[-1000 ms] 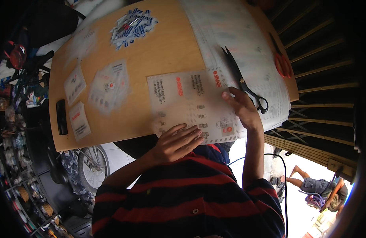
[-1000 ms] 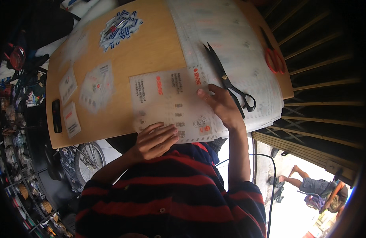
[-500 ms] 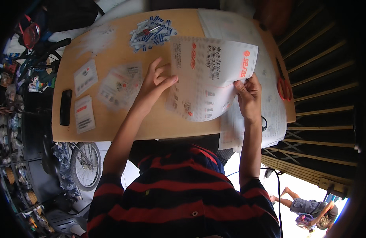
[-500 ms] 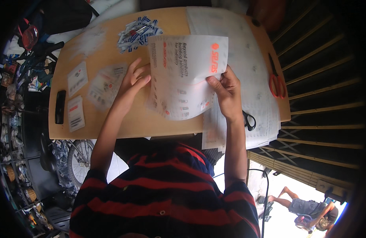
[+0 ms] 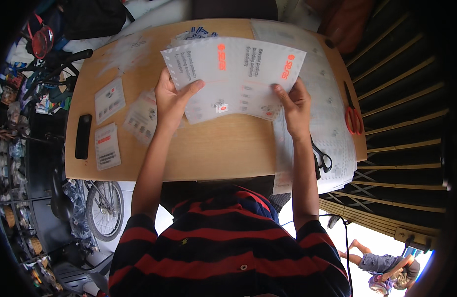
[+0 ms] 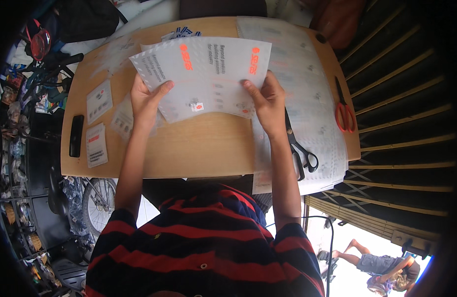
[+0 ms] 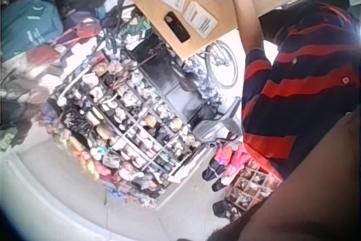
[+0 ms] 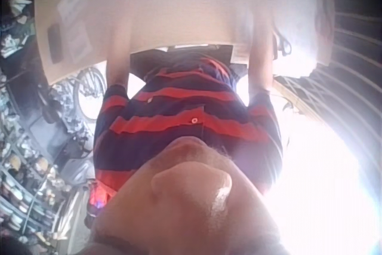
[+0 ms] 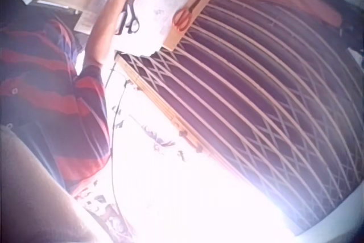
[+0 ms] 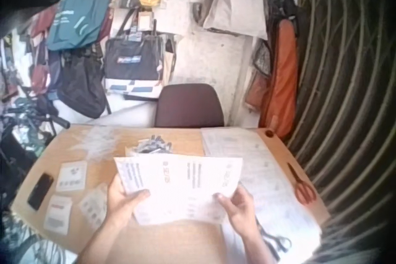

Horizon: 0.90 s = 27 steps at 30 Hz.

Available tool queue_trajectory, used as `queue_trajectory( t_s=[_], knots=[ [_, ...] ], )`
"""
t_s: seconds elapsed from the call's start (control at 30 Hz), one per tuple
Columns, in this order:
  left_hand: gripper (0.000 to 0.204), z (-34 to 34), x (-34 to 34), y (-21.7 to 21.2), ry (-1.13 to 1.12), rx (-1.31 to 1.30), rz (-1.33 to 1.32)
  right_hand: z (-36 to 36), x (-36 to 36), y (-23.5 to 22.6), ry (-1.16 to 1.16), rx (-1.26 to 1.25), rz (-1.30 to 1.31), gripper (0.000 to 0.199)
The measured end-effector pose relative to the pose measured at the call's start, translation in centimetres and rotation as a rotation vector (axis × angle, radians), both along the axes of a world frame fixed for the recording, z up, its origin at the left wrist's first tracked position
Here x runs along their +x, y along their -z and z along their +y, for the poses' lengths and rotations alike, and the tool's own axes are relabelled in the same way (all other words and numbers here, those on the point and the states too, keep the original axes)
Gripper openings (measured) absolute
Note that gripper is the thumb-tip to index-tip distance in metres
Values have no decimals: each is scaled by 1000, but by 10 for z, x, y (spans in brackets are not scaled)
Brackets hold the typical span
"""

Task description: The person cuts a stack of printed paper sheets with shears.

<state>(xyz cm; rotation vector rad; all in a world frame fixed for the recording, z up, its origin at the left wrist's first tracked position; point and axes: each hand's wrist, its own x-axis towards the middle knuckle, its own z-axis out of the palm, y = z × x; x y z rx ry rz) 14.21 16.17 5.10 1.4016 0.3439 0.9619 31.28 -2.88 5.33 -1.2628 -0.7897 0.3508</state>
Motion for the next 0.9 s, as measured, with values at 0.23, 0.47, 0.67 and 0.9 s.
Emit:
queue_trajectory(
  t_s=[0.23,0.47,0.67,0.9],
  knots=[
    [40,10,-6,17,5,-74,3,8,0,21,-56,-54,58,27],
    [35,10,-6,21,-17,-80,-43,7,-2,25,-30,-26,56,29],
    [24,7,-10,19,-51,-41,30,3,2,19,-61,-48,52,28],
    [25,4,-7,25,-98,38,40,2,1,25,-28,-68,42,25]
  ],
)
